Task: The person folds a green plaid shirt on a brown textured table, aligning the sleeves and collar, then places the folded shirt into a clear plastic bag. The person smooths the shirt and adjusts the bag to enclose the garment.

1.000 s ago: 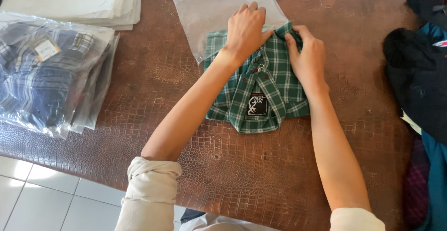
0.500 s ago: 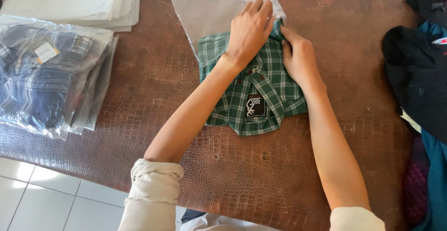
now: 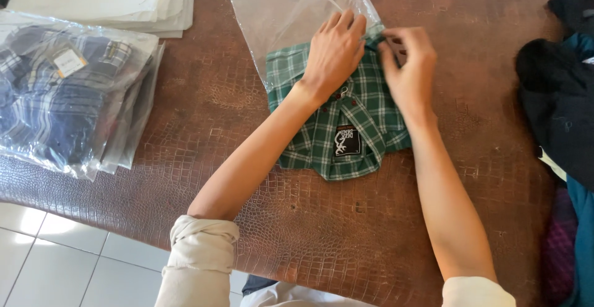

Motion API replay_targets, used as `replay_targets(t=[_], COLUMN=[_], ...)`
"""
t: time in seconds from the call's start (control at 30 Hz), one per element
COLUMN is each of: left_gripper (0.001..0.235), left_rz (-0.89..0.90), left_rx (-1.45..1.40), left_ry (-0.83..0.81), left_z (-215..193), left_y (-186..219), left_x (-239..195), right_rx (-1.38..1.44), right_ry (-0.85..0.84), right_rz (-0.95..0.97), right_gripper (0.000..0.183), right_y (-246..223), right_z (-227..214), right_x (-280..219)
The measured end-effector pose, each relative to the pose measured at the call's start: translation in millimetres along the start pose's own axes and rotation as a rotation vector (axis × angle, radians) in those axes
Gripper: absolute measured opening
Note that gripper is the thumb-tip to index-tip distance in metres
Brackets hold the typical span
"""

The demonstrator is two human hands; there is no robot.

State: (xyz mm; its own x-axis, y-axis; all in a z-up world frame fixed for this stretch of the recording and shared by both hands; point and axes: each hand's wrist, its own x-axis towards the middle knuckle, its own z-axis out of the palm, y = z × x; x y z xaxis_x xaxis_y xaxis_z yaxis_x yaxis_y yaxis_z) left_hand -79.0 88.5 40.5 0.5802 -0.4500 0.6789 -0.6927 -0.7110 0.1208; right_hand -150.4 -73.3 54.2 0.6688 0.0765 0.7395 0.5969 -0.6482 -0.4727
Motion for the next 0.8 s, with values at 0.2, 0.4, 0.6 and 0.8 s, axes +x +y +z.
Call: replay_targets(t=[0.2,0.4,0.6,0.8], left_gripper=[0.032,0.032,0.026,0.086], left_rz=[0.01,0.002,0.037,-0.101], left_rx=[0.014,0.041,-0.224,0.066], left_ry=[0.032,0.023,-0.04,-0.249], left_z=[7.3,16.9,-29.3,14.2], left_y=[-2.7,-1.2,69.2,107.7], left_x=[-2.6,-2.6,-11.0,-50.6], right_rx=[0.053,-0.018,-0.027,-0.021], right_ry=[-0.322,-0.375,-0.264,-0.319], right_rz=[0.373,0.435,0.318,0.391], right_gripper=[0.028,0.021,0.011,0.014], right_y=[54.0,79.9,121.8,109.9], right_z=[-12.2,4.4,18.8,3.4], right_x=[2.1,6.9,-15.8,-15.9])
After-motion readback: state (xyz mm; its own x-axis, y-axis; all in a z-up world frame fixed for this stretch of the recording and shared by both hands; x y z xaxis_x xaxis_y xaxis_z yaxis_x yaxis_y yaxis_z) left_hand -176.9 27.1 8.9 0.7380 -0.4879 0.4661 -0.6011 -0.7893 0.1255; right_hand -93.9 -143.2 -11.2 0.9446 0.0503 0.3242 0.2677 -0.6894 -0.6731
